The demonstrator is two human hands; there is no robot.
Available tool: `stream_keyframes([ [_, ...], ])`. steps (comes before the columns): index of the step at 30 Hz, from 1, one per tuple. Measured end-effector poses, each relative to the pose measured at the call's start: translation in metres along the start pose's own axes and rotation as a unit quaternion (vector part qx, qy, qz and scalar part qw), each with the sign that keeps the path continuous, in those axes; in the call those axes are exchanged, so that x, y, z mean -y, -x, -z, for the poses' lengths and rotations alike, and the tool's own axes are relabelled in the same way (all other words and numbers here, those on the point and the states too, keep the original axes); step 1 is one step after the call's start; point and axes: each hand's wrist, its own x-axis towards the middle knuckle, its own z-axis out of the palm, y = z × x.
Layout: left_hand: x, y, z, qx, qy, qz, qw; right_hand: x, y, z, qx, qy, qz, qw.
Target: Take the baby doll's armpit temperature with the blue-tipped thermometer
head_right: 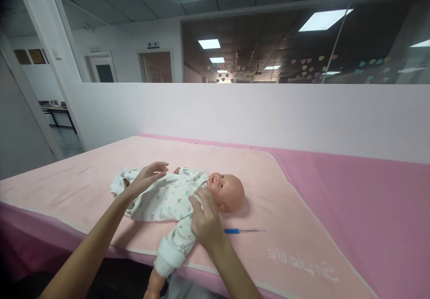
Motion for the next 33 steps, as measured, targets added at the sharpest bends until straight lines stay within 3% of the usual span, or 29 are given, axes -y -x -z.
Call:
stream_keyframes([
  [2,-0.011,-0.019,-0.022,0.044,-0.009,-0.046,0.998,-0.007,0.027,0.031,-0.006,0.034,-0.038,0.999],
  [4,-0.014,-0.035,-0.047,0.093,-0.031,-0.066,0.993,-0.02,0.057,0.06,0.01,0.103,-0.142,0.984],
  [6,-0.01,-0.044,-0.068,0.178,-0.046,-0.058,0.981,-0.036,0.08,0.083,0.033,0.175,-0.239,0.955],
  [8,-0.003,-0.047,-0.08,0.252,-0.017,-0.045,0.967,-0.052,0.094,0.097,0.075,0.207,-0.281,0.934],
  [11,0.005,-0.043,-0.082,0.297,0.009,-0.06,0.953,-0.064,0.1,0.106,0.138,0.188,-0.305,0.923],
  [14,0.008,-0.038,-0.076,0.285,0.009,-0.07,0.956,-0.062,0.097,0.112,0.162,0.177,-0.312,0.919],
  [16,0.012,-0.039,-0.074,0.234,0.024,-0.04,0.971,-0.054,0.093,0.122,0.152,0.185,-0.307,0.921],
  [19,0.024,-0.045,-0.076,0.124,0.109,0.046,0.985,-0.033,0.073,0.148,0.085,0.207,-0.295,0.929],
  [21,0.032,-0.05,-0.077,0.071,0.188,0.101,0.974,-0.017,0.045,0.158,0.024,0.228,-0.286,0.93],
  [24,0.037,-0.054,-0.077,0.042,0.271,0.141,0.951,-0.001,-0.01,0.144,-0.013,0.222,-0.216,0.951],
  [26,0.037,-0.054,-0.077,0.037,0.296,0.148,0.943,0.001,-0.046,0.114,0.066,0.19,-0.138,0.97],
  [28,0.035,-0.053,-0.076,0.034,0.312,0.149,0.938,-0.003,-0.071,0.075,0.171,0.19,-0.087,0.963],
  [33,0.035,-0.055,-0.077,0.007,0.324,0.133,0.937,-0.019,-0.094,-0.005,0.247,0.224,-0.069,0.94],
])
